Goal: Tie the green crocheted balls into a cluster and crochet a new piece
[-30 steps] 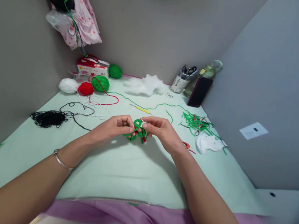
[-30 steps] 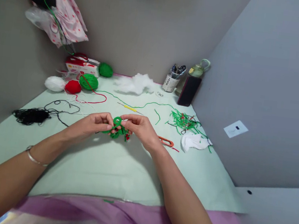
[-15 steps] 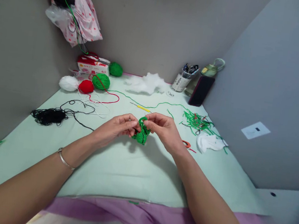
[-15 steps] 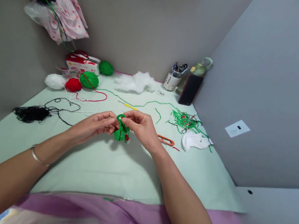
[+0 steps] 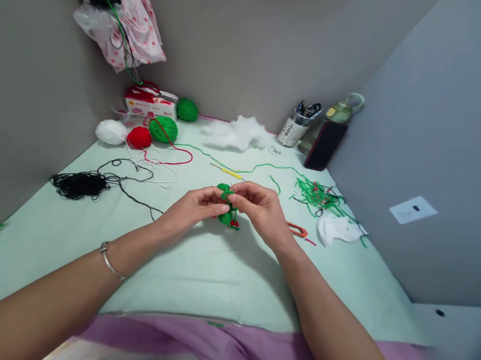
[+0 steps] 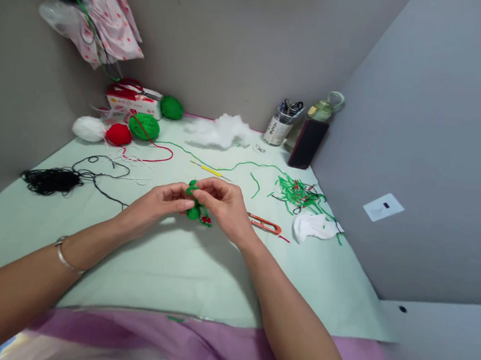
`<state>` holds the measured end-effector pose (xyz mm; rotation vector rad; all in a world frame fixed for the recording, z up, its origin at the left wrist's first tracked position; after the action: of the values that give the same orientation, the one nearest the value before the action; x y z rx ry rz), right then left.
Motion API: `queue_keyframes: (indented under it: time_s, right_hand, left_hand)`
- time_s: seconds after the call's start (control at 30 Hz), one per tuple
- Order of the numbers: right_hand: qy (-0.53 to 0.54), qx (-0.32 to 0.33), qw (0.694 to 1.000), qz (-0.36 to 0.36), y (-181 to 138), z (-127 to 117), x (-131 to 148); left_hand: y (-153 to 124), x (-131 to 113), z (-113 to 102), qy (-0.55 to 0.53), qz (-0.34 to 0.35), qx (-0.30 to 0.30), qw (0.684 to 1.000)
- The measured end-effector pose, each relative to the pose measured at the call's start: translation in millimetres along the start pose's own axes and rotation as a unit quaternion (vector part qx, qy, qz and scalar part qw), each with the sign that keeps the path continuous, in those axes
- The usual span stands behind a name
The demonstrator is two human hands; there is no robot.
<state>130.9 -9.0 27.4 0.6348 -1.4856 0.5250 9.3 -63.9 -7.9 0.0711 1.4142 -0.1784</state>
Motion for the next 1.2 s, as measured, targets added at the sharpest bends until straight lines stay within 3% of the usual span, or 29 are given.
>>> queue_keyframes:
  time_s: [0.43,0.77,1.0,1.2]
  right_hand:
    - [0.070,-0.049,0.996,0.011,5.0,-17.8,-11.6]
    - [0.089,-0.087,0.992,0.000,3.7,-28.9,-4.7]
    - [0.050,-0.058,0.997,0.008,3.4,-24.2,-4.4]
    - [0.037,-0.032,0.999,-0.013,3.8,-21.2,-5.2]
  left_hand:
    - [-1.6,-1.2,6.9,-0.086,-0.028,0.055,0.994]
    - [-1.1,-3.4,1.5,-0.068,-0.007,0.053,0.996]
    - [-4.9,-0.1,11.3,-0.069,-0.046,0.090,0.992]
    - [-3.7,0.6,13.6,-0.108,-0.024,0.075,0.991]
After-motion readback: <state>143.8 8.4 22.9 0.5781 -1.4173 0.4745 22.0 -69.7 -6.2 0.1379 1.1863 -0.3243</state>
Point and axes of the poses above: each hand's wrist, its own y-axis towards the middle knuckle, its own z-axis out of the palm, x = y × z, the point moved 7 cm from there along y, towards the middle knuckle, and after that the axes turned 6 degrees about x, right-handed, at the moved point
